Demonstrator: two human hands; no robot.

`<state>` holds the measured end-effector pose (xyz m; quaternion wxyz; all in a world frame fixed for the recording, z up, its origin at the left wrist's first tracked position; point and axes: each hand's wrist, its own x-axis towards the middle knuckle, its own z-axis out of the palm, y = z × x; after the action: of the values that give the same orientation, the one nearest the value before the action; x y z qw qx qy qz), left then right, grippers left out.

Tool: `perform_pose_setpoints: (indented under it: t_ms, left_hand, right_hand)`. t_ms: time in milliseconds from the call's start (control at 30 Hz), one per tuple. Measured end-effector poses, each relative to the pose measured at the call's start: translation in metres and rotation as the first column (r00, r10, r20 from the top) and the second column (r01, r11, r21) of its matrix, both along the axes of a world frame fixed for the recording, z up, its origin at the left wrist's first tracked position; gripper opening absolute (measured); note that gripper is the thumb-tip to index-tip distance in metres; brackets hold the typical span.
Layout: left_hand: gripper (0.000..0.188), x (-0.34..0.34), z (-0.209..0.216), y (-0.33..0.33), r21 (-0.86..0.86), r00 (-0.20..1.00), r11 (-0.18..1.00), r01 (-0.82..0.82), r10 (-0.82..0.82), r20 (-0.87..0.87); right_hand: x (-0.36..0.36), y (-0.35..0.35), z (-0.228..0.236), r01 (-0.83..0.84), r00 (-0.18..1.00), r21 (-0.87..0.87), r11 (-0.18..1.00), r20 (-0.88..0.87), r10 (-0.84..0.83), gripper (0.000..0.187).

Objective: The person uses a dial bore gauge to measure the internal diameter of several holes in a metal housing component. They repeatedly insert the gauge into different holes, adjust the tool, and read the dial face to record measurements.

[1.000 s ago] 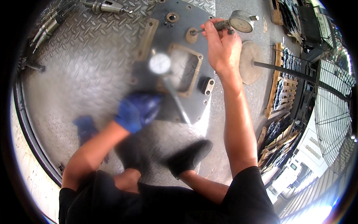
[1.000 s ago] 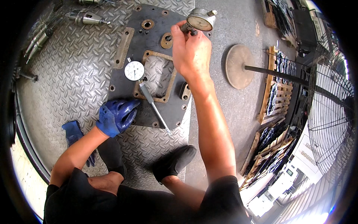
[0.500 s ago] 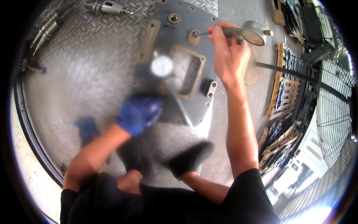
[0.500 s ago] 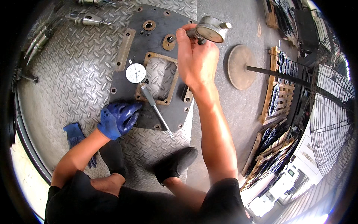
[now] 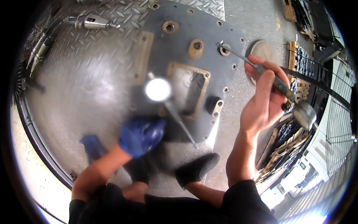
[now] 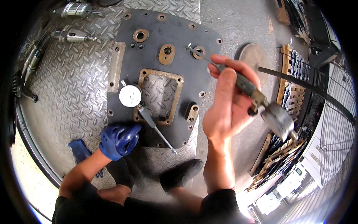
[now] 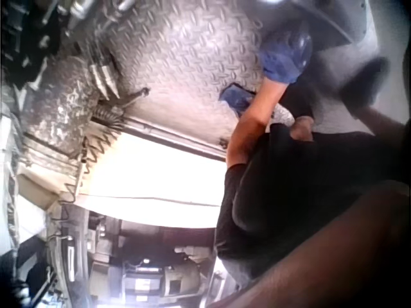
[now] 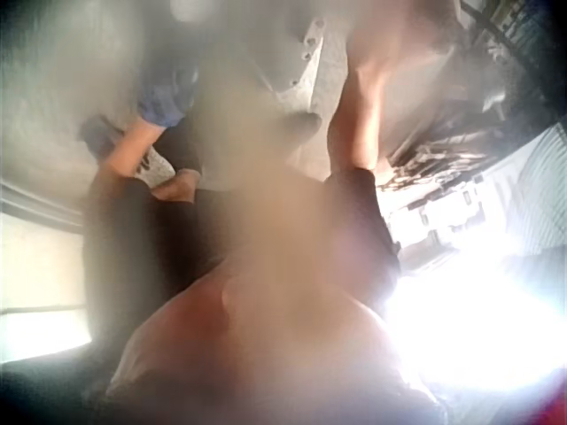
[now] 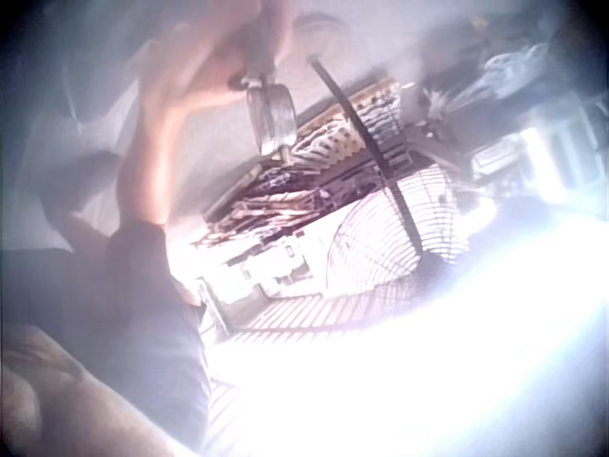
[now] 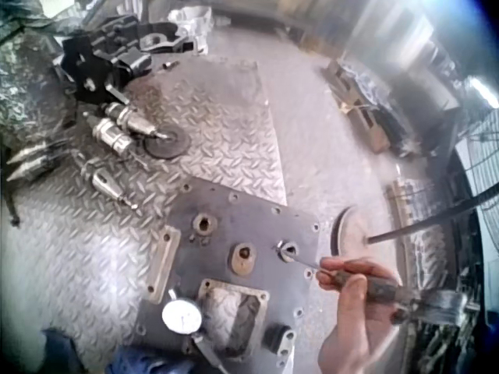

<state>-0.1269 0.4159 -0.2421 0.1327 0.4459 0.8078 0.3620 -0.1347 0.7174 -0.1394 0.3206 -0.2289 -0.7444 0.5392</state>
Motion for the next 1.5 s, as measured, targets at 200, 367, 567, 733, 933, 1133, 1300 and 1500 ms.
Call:
perform_pose_setpoints:
  t_ms: [200, 367, 567, 733, 933, 1133, 1300, 1500]
  left_hand:
    - [0.049, 0.001, -0.003, -0.014, -0.147, 0.994, 0.984, 0.104, -0.106, -0.008]
    - [0.052, 0.003, -0.003, -0.018, -0.163, 0.994, 0.981, 0.101, -0.107, -0.028]
    - [0.048, 0.0, -0.004, -0.015, -0.125, 0.993, 0.988, 0.094, -0.102, -0.061]
    - [0.048, 0.005, -0.005, -0.019, -0.159, 0.993, 0.983, 0.095, -0.104, -0.051]
    - [0.049, 0.01, -0.009, -0.022, -0.144, 0.992, 0.986, 0.088, -0.1, -0.081]
    - [0.044, 0.009, -0.011, -0.014, -0.063, 0.993, 0.997, 0.055, -0.061, -0.104]
    - [0.037, -0.001, -0.002, 0.0, 0.059, 1.0, 0.998, 0.011, -0.01, -0.023]
    - [0.036, 0.006, -0.009, -0.001, 0.07, 0.996, 0.997, -0.008, 0.014, -0.087]
  right_hand:
    - [0.006, 0.004, -0.015, 0.014, 1.0, 0.069, 0.998, 0.025, -0.016, 0.032]
    - [0.002, 0.001, -0.019, -0.065, 0.998, 0.051, 0.997, -0.009, 0.066, 0.035]
    - [-0.004, -0.003, -0.026, -0.219, 0.975, -0.095, 0.971, -0.058, 0.215, 0.028]
    - [-0.005, -0.005, -0.03, -0.264, 0.964, -0.047, 0.963, -0.007, 0.264, 0.027]
    - [-0.009, -0.012, -0.03, -0.218, 0.974, -0.039, 0.975, 0.055, 0.219, 0.023]
    - [-0.012, -0.018, -0.027, -0.224, 0.97, 0.037, 0.974, 0.1, 0.22, 0.019]
    - [-0.017, -0.017, -0.03, -0.255, 0.962, 0.111, 0.96, 0.127, 0.241, 0.017]
    - [-0.021, -0.021, -0.018, -0.339, 0.931, 0.265, 0.903, 0.234, 0.281, 0.016]
